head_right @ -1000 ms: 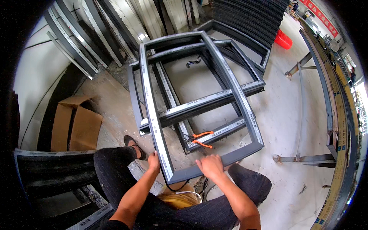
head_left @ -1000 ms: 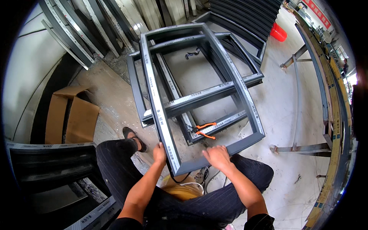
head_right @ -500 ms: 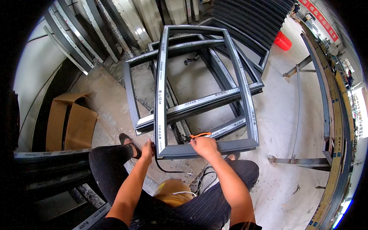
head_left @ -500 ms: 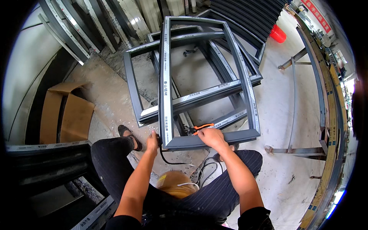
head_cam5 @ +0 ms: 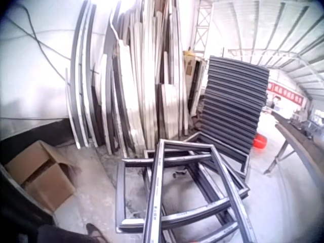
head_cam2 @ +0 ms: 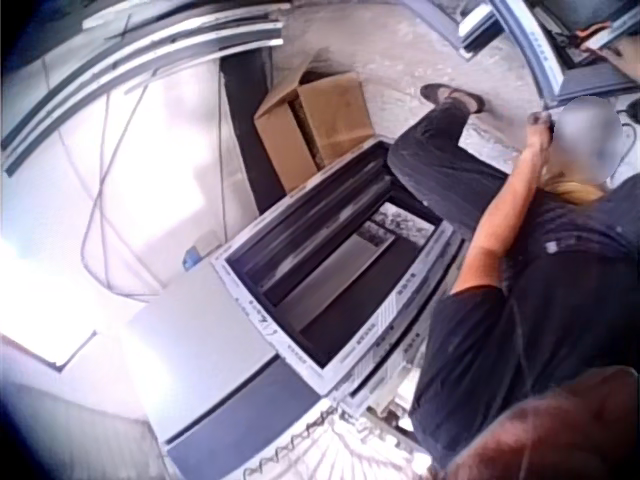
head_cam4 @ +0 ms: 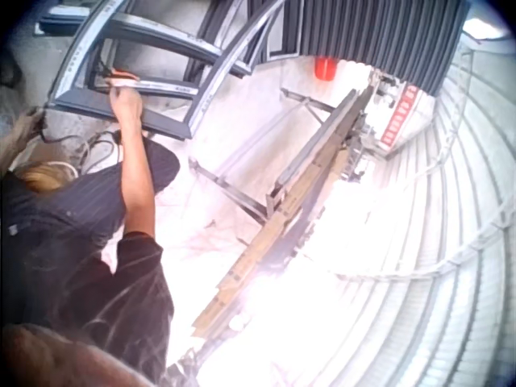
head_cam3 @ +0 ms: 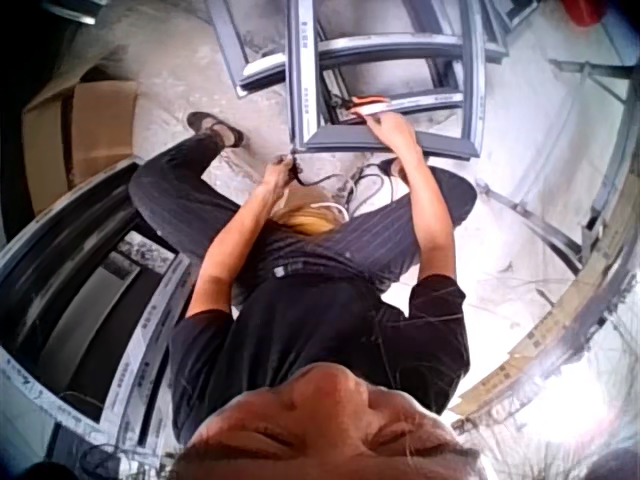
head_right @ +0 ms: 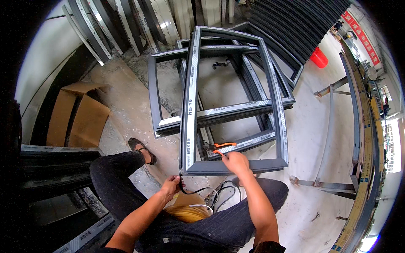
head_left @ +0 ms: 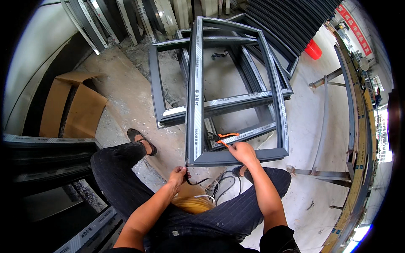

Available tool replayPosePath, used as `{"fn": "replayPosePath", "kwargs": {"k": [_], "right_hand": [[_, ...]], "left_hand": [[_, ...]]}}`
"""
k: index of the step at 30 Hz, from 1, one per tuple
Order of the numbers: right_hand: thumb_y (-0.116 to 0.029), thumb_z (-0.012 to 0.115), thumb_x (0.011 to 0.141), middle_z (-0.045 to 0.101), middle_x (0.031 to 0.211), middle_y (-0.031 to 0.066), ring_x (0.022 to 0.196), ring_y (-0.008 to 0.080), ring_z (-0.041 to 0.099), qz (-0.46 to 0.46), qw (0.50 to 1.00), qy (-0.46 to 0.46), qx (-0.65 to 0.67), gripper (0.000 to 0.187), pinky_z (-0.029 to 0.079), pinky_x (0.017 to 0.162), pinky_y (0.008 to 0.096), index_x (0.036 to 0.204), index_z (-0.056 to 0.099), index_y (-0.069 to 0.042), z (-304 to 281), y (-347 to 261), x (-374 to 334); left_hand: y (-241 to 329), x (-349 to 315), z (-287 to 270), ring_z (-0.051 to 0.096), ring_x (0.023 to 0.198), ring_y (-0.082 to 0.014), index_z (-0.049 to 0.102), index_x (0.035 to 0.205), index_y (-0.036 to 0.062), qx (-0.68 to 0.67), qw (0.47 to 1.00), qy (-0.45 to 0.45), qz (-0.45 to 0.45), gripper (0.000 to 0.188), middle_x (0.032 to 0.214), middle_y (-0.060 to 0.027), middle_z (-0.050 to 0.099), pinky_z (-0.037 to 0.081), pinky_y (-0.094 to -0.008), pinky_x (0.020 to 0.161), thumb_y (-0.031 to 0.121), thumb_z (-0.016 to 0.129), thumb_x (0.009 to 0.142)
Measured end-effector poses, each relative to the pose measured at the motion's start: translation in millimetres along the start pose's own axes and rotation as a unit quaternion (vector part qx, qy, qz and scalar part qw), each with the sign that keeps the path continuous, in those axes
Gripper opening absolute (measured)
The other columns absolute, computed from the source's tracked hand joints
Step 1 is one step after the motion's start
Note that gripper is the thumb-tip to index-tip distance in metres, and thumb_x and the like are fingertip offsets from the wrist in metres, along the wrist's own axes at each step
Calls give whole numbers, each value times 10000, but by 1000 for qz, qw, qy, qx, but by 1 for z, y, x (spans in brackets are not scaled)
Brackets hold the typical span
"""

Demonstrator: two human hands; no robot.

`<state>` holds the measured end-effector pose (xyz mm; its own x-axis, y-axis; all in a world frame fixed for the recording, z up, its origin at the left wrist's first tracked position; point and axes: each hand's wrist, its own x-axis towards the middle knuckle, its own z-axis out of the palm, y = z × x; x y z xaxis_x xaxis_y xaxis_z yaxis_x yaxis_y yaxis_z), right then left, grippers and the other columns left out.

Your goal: The person sits on the floor and assembles a metal window frame by inserting a black rubber seal into the grooves of the frame. They use pliers to secure the seal and adjust the frame's position as needed.

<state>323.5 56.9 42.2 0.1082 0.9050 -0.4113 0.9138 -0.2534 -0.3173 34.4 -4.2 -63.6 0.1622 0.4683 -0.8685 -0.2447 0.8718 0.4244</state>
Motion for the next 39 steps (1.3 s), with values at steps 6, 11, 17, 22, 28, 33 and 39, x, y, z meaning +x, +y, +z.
{"fn": "replayPosePath", "kwargs": {"k": [6, 11, 17, 22, 28, 33, 39], "right_hand": [[-326, 729, 691, 596, 1006, 153, 990, 327, 560, -36, 993, 13, -111, 405, 459, 803, 423, 971, 610, -59, 30, 10, 52], [-360, 830, 590, 505, 1226, 107, 1201, 283, 437, -17, 965, -142, -220, 726, 372, 949, 438, 1191, 502, -120, 59, 0, 96], [-332, 812, 601, 591, 1115, 84, 1089, 256, 544, -54, 949, -135, -279, 607, 426, 901, 447, 1095, 552, -94, 76, 18, 114], [-254, 689, 682, 605, 986, 101, 957, 267, 584, -73, 981, 63, -166, 447, 465, 806, 423, 1057, 547, -55, 28, 1, 105], [-181, 590, 804, 621, 920, 80, 830, 164, 599, -42, 905, -65, 418, 309, 488, 680, 289, 1073, 545, -35, -41, -43, 6], [-97, 598, 857, 630, 965, 44, 840, 131, 599, -80, 808, -342, 474, 253, 483, 662, 281, 1099, 555, -34, 9, -80, -81], [-190, 624, 743, 597, 703, 64, 643, 129, 573, -11, 902, -309, 301, 242, 456, 602, 297, 883, 591, 5, 110, -59, -54]], "left_hand": [[2, -8, -4, 591, 706, -170, 564, 882, 57, 18, 1000, 21, -2, 136, 792, -44, 600, 484, -281, 644, 190, 579, 908], [-6, 2, -13, 570, 678, -149, 598, 873, 46, 62, 996, 12, 58, 152, 765, -23, 598, 461, -258, 632, 196, 596, 898], [0, -1, -8, 554, 661, -123, 613, 843, 47, 51, 998, 2, 45, 169, 732, -19, 586, 449, -257, 619, 208, 598, 891], [8, -10, -3, 534, 638, -121, 611, 823, 43, 47, 998, 13, 43, 162, 705, -15, 575, 441, -258, 615, 192, 596, 884], [0, 6, -11, 521, 618, -122, 612, 783, 48, 23, 999, -4, 27, 151, 697, -10, 576, 432, -250, 608, 169, 598, 872], [4, 6, -8, 475, 600, -96, 593, 746, 50, 51, 998, 1, 49, 120, 668, 0, 552, 403, -245, 577, 128, 617, 834], [9, 8, -12, 455, 589, -85, 589, 729, 58, 123, 988, -1, 92, 128, 642, 15, 534, 377, -246, 549, 137, 626, 823]]}}
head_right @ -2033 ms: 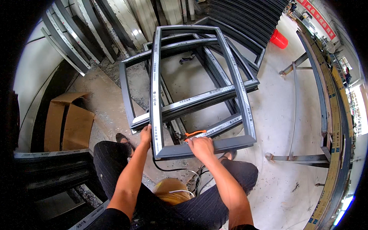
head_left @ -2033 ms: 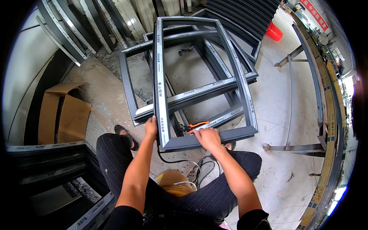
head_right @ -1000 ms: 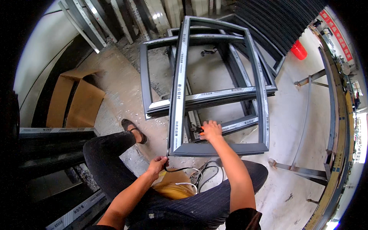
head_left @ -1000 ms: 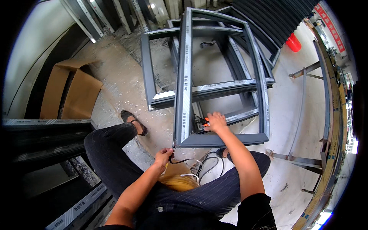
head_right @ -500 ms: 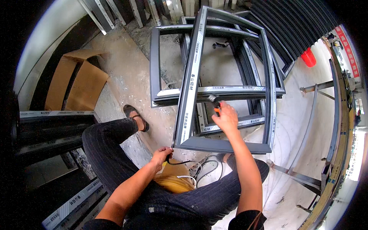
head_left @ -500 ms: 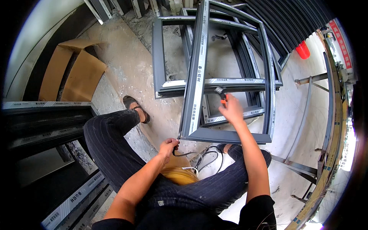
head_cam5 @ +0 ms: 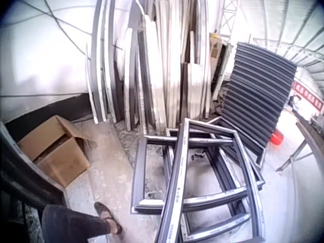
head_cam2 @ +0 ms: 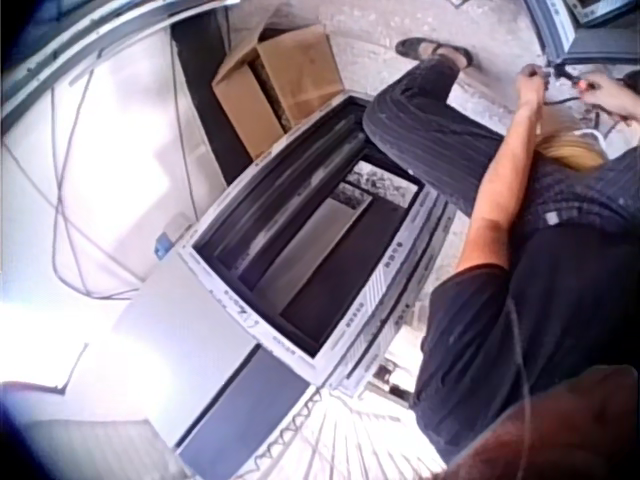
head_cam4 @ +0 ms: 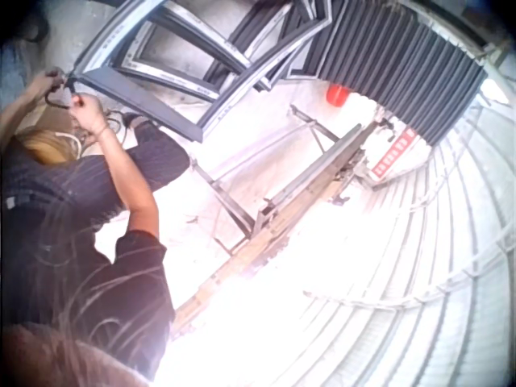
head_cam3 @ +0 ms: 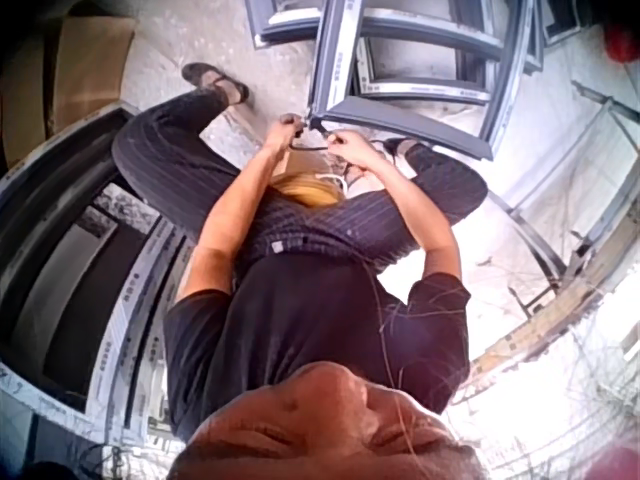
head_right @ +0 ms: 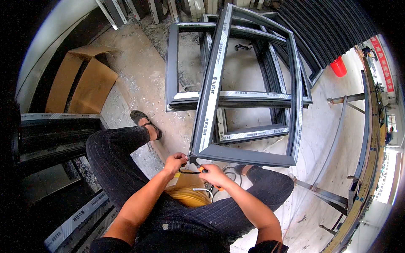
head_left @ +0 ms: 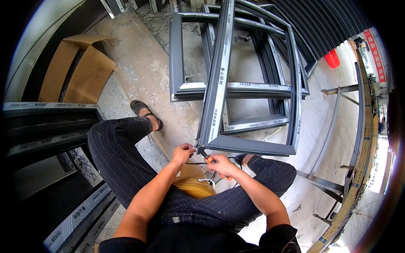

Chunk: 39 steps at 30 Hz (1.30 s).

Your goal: The person sits on the floor and assembles a metal window frame by inserting a black rubber seal into the grooves of the frame. They use pliers to secure the seal and adjust the frame's position as needed.

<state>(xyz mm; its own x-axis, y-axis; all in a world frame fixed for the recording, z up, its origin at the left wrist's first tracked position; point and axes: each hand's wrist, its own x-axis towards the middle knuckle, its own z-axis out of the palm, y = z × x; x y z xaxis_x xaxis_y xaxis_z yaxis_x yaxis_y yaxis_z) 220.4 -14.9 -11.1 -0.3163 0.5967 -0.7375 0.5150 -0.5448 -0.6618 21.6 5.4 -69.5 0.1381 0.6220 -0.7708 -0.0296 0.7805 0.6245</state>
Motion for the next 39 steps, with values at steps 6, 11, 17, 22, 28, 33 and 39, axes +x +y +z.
{"fn": "replayPosePath", "kwargs": {"k": [6, 11, 17, 22, 28, 33, 39], "right_hand": [[-178, 618, 745, 596, 664, 48, 591, 122, 562, 7, 1000, 1, -4, 207, 447, 558, 289, 821, 601, 14, -4, -10, 7], [-151, 612, 745, 578, 638, 35, 574, 100, 532, 25, 999, -18, 9, 176, 436, 539, 275, 812, 598, 11, -4, -9, 16], [-145, 607, 742, 565, 633, 24, 543, 75, 496, 30, 997, -32, 59, 152, 399, 494, 244, 791, 600, -1, -2, -14, 14], [-114, 614, 760, 576, 688, 16, 573, 80, 496, 9, 999, -28, 20, 204, 398, 507, 237, 924, 600, 6, 0, -1, 22], [-185, 622, 741, 591, 642, 71, 581, 140, 550, -8, 999, 14, -38, 210, 434, 551, 299, 835, 628, 3, 3, -12, 17], [-260, 630, 736, 638, 738, 163, 678, 288, 618, -15, 982, 61, -178, 266, 471, 645, 368, 847, 657, -20, 1, -18, 13], [-310, 665, 741, 637, 791, 166, 739, 267, 616, 26, 941, -34, -335, 328, 477, 715, 335, 900, 650, -23, -15, -47, -38]], "left_hand": [[3, 4, -7, 478, 599, -94, 598, 748, 36, 76, 997, -13, 10, 115, 652, 0, 548, 390, -248, 569, 120, 622, 823], [6, 9, -12, 476, 599, -91, 599, 743, 27, 151, 988, -20, 25, 130, 634, 3, 537, 390, -255, 564, 129, 618, 822], [31, -8, -12, 605, 716, -258, 654, 875, 97, 310, 950, 8, 47, 216, 753, -106, 633, 453, -382, 661, 300, 603, 822], [44, -16, -9, 626, 805, -307, 663, 921, 112, 382, 922, 24, 65, 230, 831, -126, 656, 470, -400, 719, 306, 608, 811], [42, -14, -10, 632, 817, -295, 668, 927, 114, 402, 912, 28, 71, 234, 836, -122, 661, 474, -389, 735, 308, 614, 806], [45, -14, -8, 630, 816, -296, 672, 923, 119, 386, 921, 15, 50, 231, 841, -123, 663, 474, -382, 739, 308, 615, 804], [32, -7, -10, 623, 732, -244, 656, 895, 60, 386, 917, 51, 85, 249, 776, -109, 653, 472, -360, 689, 292, 615, 813]]}}
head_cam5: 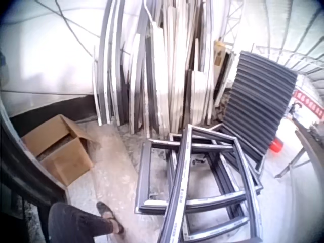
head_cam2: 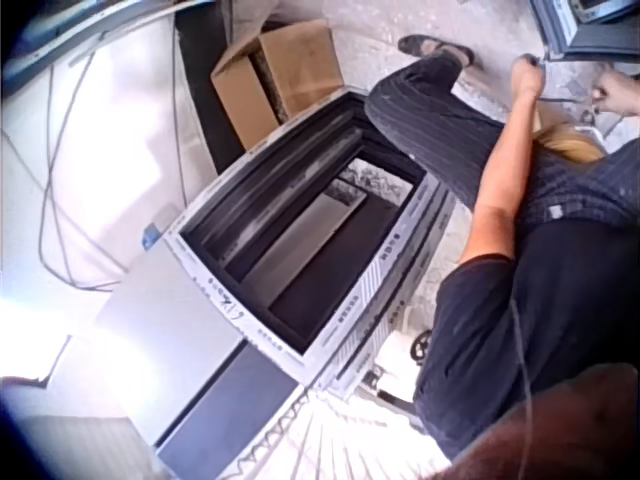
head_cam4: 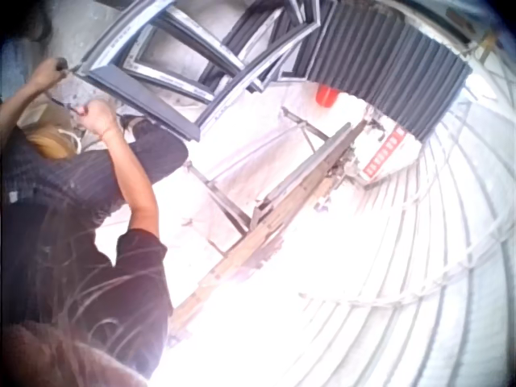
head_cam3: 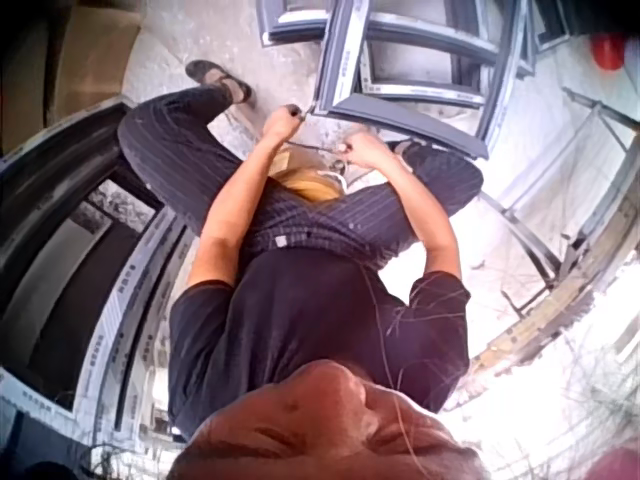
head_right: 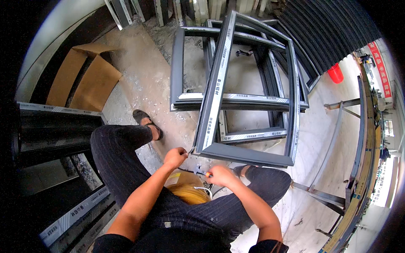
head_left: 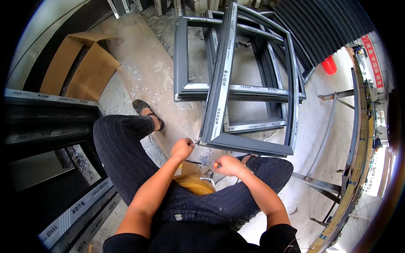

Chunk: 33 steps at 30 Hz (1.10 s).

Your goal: The person sits on the floor and assembles a metal window frame by inserting a black rubber seal into the grooves of the frame. They use pliers to secure the seal and adjust the frame's position as needed.

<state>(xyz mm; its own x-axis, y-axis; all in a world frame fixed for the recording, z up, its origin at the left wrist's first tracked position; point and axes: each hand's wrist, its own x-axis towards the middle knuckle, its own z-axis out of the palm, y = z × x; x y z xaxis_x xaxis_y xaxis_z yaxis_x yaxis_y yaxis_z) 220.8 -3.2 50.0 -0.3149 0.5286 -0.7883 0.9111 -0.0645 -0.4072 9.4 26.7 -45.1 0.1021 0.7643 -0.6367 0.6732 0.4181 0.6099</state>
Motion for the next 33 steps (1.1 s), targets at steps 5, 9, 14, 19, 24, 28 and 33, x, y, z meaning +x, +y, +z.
{"fn": "replayPosePath", "kwargs": {"k": [5, 9, 14, 19, 24, 28, 33], "right_hand": [[-271, 703, 780, 569, 806, 21, 759, 134, 531, -103, 915, 310, 237, 308, 454, 707, 295, 945, 602, -32, -73, 18, -47], [-224, 638, 730, 597, 961, 175, 889, 363, 577, 16, 867, 498, 5, 377, 465, 792, 436, 1030, 554, -11, -122, 72, -4], [-214, 712, 636, 612, 988, 148, 976, 321, 586, 89, 945, 300, -98, 385, 476, 852, 420, 950, 582, -33, -102, 118, 88], [-164, 767, 608, 580, 1092, 111, 1069, 290, 546, 100, 951, 254, -148, 468, 468, 871, 436, 1013, 558, -60, -84, 122, 146], [-135, 785, 602, 577, 1096, 112, 1080, 283, 540, 78, 959, 193, -193, 503, 478, 871, 412, 1047, 564, -60, -85, 110, 153], [-157, 788, 601, 587, 1074, 115, 1068, 290, 544, 60, 961, 181, -201, 490, 475, 871, 415, 1037, 587, -59, -81, 117, 153], [-278, 792, 621, 599, 1073, 103, 1050, 282, 557, 73, 947, 191, -249, 458, 467, 876, 421, 1000, 626, -81, -86, 103, 147]], "left_hand": [[-20, 11, 17, 582, 611, -131, 594, 847, 3, -158, 984, -76, -20, 216, 718, -65, 624, 464, -284, 575, 218, 613, 864], [-14, 13, 20, 597, 627, -142, 576, 978, 30, -268, 954, -118, -61, 254, 746, -68, 630, 491, -273, 582, 272, 590, 901], [-6, 17, 21, 625, 682, -152, 584, 1001, 44, -340, 925, -142, -96, 257, 803, -60, 639, 521, -286, 645, 285, 564, 917], [0, 14, 13, 644, 737, -162, 593, 974, 65, -369, 907, -167, -117, 225, 831, -46, 640, 525, -296, 696, 279, 587, 905], [-8, 23, 19, 643, 727, -164, 588, 921, 25, -391, 903, -147, -97, 178, 815, -60, 639, 521, -284, 679, 201, 568, 916], [-6, 25, 30, 633, 679, -164, 582, 882, -11, -357, 926, -91, -78, 156, 764, -73, 630, 519, -279, 635, 139, 556, 915], [3, 21, 36, 616, 622, -155, 579, 878, -15, -325, 941, -36, -86, 127, 731, -79, 628, 509, -283, 573, 110, 564, 900]]}}
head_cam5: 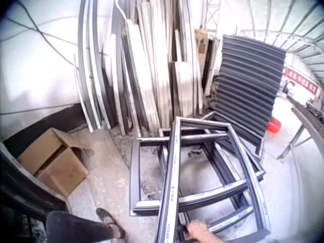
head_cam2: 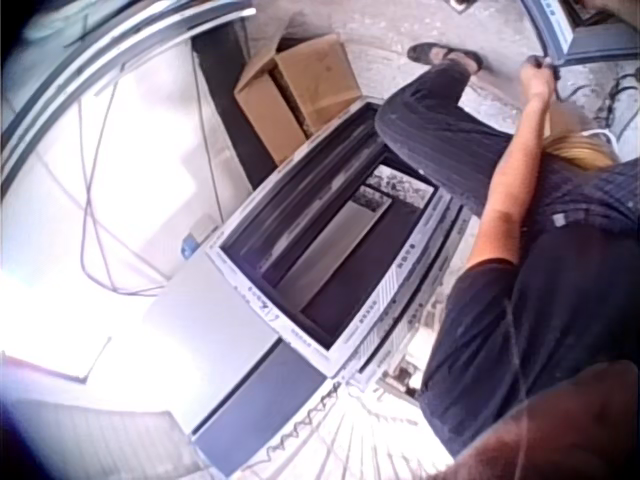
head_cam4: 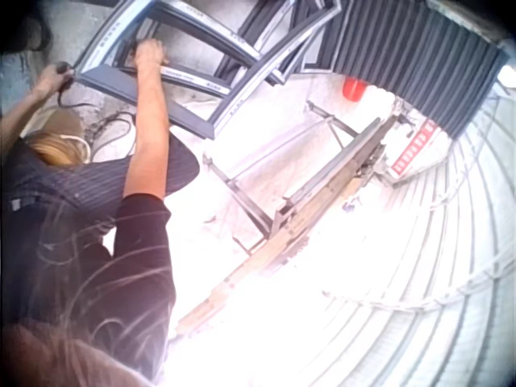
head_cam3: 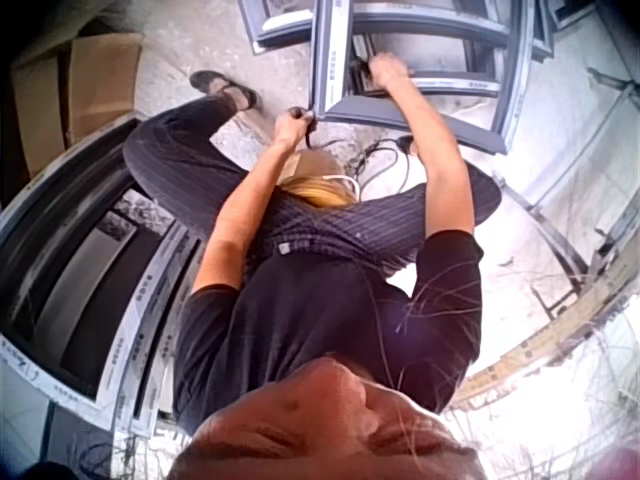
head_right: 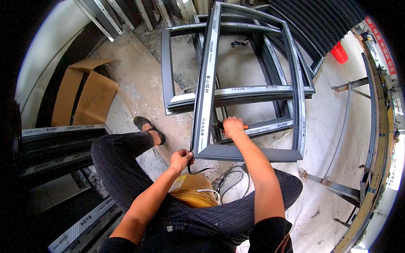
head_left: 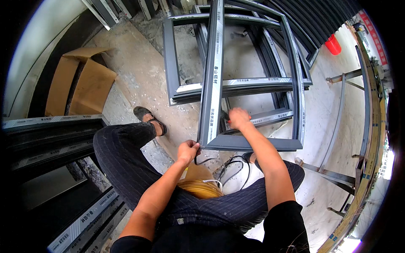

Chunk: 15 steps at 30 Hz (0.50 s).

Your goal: The person sits on the floor and assembles a metal window frame by inserting a black rubber seal into the grooves of the frame. They use pliers to secure the seal and adjust the frame's position as needed.

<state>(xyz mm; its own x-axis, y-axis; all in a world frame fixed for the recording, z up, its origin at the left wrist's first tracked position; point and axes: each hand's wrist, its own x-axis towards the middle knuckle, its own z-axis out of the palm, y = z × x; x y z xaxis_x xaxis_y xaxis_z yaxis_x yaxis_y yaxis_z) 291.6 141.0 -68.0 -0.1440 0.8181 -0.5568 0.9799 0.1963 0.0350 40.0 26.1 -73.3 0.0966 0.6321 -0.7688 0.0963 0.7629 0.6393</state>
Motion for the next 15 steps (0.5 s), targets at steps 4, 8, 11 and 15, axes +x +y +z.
{"fn": "replayPosePath", "kwargs": {"k": [4, 8, 11, 15], "right_hand": [[-338, 758, 654, 608, 1048, 95, 1043, 276, 556, 3, 1000, -8, 26, 443, 464, 868, 406, 993, 633, -82, -9, -3, -4], [-323, 712, 704, 619, 991, 105, 1005, 290, 569, 19, 997, 26, 76, 386, 469, 843, 407, 981, 628, -68, -15, 7, -17], [-289, 664, 759, 619, 917, 129, 921, 311, 589, 62, 956, 216, 188, 311, 477, 786, 419, 956, 619, -53, -20, 13, -44], [-217, 587, 815, 601, 763, 142, 697, 329, 595, 102, 903, 339, 245, 172, 474, 611, 423, 839, 602, -47, -37, -5, -124]], "left_hand": [[6, -1, -6, 635, 665, -177, 552, 888, 4, -57, 996, -36, -51, 136, 758, -84, 630, 539, -315, 631, 138, 561, 908], [10, -4, -4, 647, 694, -190, 544, 914, 25, -70, 994, -52, -65, 132, 788, -77, 630, 551, -333, 671, 155, 565, 908], [12, -9, -7, 651, 748, -196, 536, 954, 26, -111, 988, -61, -84, 155, 843, -84, 628, 549, -341, 698, 175, 552, 917], [18, -16, -11, 643, 873, -234, 506, 1056, 3, -157, 977, -81, -120, 276, 946, -127, 614, 530, -385, 788, 255, 439, 965]]}}
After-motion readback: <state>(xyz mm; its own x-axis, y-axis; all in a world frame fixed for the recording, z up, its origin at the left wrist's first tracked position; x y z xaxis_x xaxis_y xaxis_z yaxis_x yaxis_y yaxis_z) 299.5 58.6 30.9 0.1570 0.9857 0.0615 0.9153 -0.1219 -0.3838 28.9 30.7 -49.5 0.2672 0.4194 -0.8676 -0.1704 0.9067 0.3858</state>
